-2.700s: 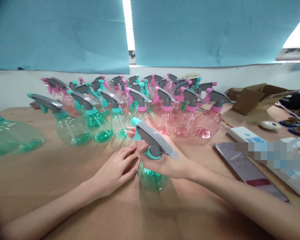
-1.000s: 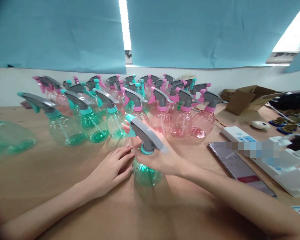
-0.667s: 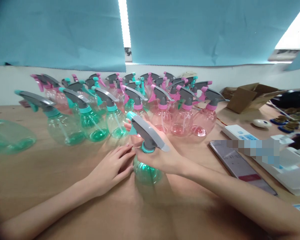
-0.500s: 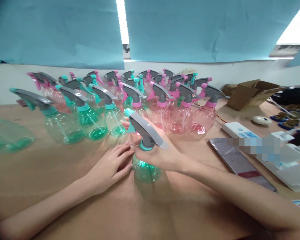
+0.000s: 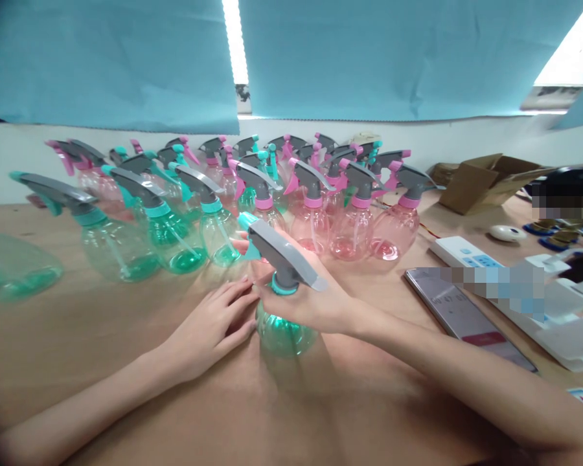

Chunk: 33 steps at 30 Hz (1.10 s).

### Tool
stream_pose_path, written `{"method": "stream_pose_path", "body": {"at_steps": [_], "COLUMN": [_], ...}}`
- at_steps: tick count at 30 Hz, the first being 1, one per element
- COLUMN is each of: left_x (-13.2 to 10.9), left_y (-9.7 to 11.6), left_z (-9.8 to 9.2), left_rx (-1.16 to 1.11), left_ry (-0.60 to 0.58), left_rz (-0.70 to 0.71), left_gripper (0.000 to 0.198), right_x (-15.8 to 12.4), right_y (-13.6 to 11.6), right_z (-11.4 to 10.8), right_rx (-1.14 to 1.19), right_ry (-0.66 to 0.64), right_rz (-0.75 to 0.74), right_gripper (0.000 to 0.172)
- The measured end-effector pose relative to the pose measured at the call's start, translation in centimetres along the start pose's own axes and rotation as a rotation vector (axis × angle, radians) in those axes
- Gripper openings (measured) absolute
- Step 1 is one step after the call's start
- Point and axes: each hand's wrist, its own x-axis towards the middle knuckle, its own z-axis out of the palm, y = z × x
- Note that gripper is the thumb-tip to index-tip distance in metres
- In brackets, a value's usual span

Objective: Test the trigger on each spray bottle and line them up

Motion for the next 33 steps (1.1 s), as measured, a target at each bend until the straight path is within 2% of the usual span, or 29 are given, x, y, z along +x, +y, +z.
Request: {"method": "stream_pose_path", "body": {"at_steps": [6, 12, 19, 25, 29, 33], "left_x": [0.0, -0.1, -0.2, -0.1, -0.1, 0.1], "left_y": [0.0, 0.0, 0.0, 0.1, 0.0, 0.1], "left_z": [0.0, 0.0, 0.1, 0.0, 0.1, 0.0], "left_rx": [-0.004, -0.016, 0.004, -0.006, -0.009, -0.006], "left_ry": [-0.002, 0.007, 0.019, -0.007, 0.024, 0.035], "left_rz": [0.010, 0.011, 0.011, -0.010, 0.005, -0.004], "left_gripper": [0.039, 0.037, 0.041, 0.044, 0.042, 0.037], "right_x": [0.1, 0.1, 0.0, -0.1, -0.3, -0.5], "right_y": [0.2, 0.4, -0.2, -0.9, -0.2, 0.7], "right_z": [-0.1, 0.0, -0.8, -1.1, -0.9, -0.5], "right_rx": [0.053, 0.049, 0.106, 0.124, 0.209, 0.149], "right_ry": [-0.049, -0.039, -0.088, -0.030, -0.119, -0.088], "right_rz": [-0.037, -0.051, -0.051, -0.011, -0.027, -0.029], "right_gripper": [0.033, 0.014, 0.017, 0.022, 0.031, 0.028]}}
